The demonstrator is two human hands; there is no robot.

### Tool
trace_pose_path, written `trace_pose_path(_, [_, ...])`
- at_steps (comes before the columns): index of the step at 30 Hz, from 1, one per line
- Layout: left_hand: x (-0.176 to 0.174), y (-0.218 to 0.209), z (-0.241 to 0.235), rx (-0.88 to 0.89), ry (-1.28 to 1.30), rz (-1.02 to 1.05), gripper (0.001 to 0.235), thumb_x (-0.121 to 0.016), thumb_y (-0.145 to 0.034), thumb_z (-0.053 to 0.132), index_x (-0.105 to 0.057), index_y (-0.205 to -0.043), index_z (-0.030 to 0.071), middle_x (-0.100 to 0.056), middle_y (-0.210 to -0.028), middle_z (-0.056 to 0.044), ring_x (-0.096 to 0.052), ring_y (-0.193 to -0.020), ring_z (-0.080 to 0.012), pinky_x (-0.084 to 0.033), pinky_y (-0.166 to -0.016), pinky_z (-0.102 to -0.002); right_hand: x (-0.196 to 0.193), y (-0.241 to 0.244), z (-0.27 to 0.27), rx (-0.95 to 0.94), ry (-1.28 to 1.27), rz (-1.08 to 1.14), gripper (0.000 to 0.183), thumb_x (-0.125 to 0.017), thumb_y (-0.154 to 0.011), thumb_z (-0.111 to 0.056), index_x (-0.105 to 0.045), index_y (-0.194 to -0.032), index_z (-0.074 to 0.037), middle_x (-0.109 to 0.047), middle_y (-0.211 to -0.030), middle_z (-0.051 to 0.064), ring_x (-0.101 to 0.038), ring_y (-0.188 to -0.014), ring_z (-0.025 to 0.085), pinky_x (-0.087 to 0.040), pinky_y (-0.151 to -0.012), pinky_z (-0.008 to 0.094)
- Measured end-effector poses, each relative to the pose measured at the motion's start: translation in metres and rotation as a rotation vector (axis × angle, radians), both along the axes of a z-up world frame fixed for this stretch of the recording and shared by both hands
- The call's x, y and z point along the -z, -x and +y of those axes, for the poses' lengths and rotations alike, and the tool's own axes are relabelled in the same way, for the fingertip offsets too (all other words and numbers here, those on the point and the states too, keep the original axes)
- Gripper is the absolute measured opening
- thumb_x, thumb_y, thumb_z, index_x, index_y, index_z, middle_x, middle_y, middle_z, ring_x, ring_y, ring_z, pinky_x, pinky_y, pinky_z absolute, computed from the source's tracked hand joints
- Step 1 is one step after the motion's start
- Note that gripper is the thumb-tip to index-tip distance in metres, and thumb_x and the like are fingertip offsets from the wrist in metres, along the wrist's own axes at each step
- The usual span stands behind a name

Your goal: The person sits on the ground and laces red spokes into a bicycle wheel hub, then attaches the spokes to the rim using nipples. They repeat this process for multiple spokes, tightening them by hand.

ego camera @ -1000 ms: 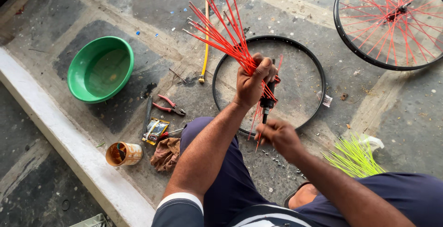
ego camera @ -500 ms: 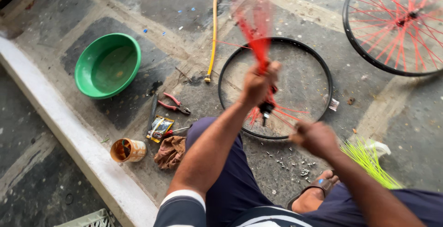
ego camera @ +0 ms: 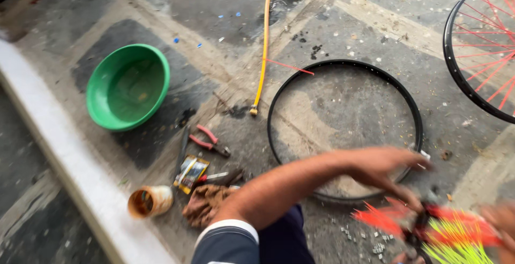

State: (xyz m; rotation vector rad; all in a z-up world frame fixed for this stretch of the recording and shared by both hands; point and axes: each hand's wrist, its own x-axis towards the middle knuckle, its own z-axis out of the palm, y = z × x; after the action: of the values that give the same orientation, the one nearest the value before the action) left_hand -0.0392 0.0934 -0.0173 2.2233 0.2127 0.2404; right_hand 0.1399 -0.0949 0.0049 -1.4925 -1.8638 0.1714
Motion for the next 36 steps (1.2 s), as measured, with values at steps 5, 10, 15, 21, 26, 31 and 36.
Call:
trace_pose_path(5, [0.069, 0.063, 0.190, -0.632, -0.538, 0.580, 0.027, -0.062, -0.093, 0.020, -0.074, -0.117, 0.015, -0.068, -0.129, -0.011, -0.067, -0.119, -0.0318, -0.058, -0.097, -0.045, 0.078, -0.024, 0.024, 0.044, 0.078, -0.011, 0.025, -0.061, -0.095, -0.002, -0.064, -0.118, -0.009, -0.058, -0.136, 0.013, -0.061, -0.108, 0.018, -0.049, -0.094, 0.028])
trace_pose_path(10, [0.181, 0.095, 0.297, -0.925, -0.815, 0.552, 0.034, -0.059, -0.084, 0.015, -0.073, -0.114, 0.008, -0.043, -0.154, -0.010, -0.045, -0.131, -0.0388, -0.048, -0.086, -0.058, 0.118, -0.042, 0.051, 0.067, 0.085, -0.024, 0.025, -0.060, -0.095, -0.003, -0.065, -0.118, -0.010, -0.059, -0.136, 0.013, -0.062, -0.105, 0.015, -0.050, -0.089, 0.026])
trace_pose_path(15, [0.245, 0.097, 0.355, -0.894, -1.077, 0.645, 0.038, -0.057, -0.081, 0.025, -0.076, -0.111, 0.012, -0.048, -0.149, -0.003, -0.042, -0.136, -0.0324, -0.035, -0.100, -0.062, 0.139, -0.062, 0.057, 0.091, 0.093, -0.032, 0.025, -0.060, -0.095, -0.004, -0.066, -0.119, -0.011, -0.059, -0.137, 0.012, -0.062, -0.102, 0.013, -0.050, -0.084, 0.024])
trace_pose_path(21, [0.222, 0.097, 0.331, -0.776, -1.094, 0.756, 0.035, -0.052, -0.094, 0.022, -0.075, -0.116, 0.008, -0.061, -0.125, -0.009, -0.047, -0.130, -0.0310, -0.028, -0.116, -0.058, 0.127, -0.078, 0.049, 0.105, 0.075, -0.037, 0.026, -0.059, -0.096, -0.006, -0.067, -0.119, -0.013, -0.060, -0.137, 0.011, -0.063, -0.099, 0.010, -0.051, -0.079, 0.022])
trace_pose_path(26, [0.118, 0.058, 0.258, -0.651, -0.802, 0.409, 0.036, -0.051, -0.097, 0.003, -0.072, -0.127, 0.008, -0.069, -0.109, -0.012, -0.066, -0.099, -0.0301, -0.049, -0.095, -0.043, 0.093, -0.087, 0.030, 0.090, 0.054, -0.007, 0.026, -0.058, -0.097, -0.007, -0.068, -0.120, -0.014, -0.060, -0.138, 0.011, -0.063, -0.096, 0.007, -0.052, -0.074, 0.020])
trace_pose_path(31, [-0.055, -0.012, 0.123, -0.459, -0.528, -0.468, 0.030, -0.057, -0.092, -0.007, -0.075, -0.110, 0.007, -0.073, -0.119, -0.011, -0.074, -0.110, -0.0272, -0.061, -0.096, -0.036, 0.032, -0.088, 0.031, 0.006, -0.078, 0.163, 0.027, -0.057, -0.097, -0.008, -0.069, -0.120, -0.016, -0.061, -0.138, 0.010, -0.064, -0.093, 0.005, -0.053, -0.069, 0.018])
trace_pose_path(36, [-0.184, -0.040, -0.018, -0.209, -0.215, -0.588, 0.028, -0.060, -0.098, -0.004, -0.071, -0.118, 0.011, -0.071, -0.125, -0.008, -0.074, -0.112, -0.0254, -0.062, -0.093, -0.033, -0.020, -0.054, -0.001, -0.147, 0.218, 0.970, 0.064, -0.069, -0.099, -0.006, -0.051, -0.160, -0.007, -0.053, -0.100, 0.004, -0.048, -0.089, 0.013, -0.045, -0.080, 0.029])
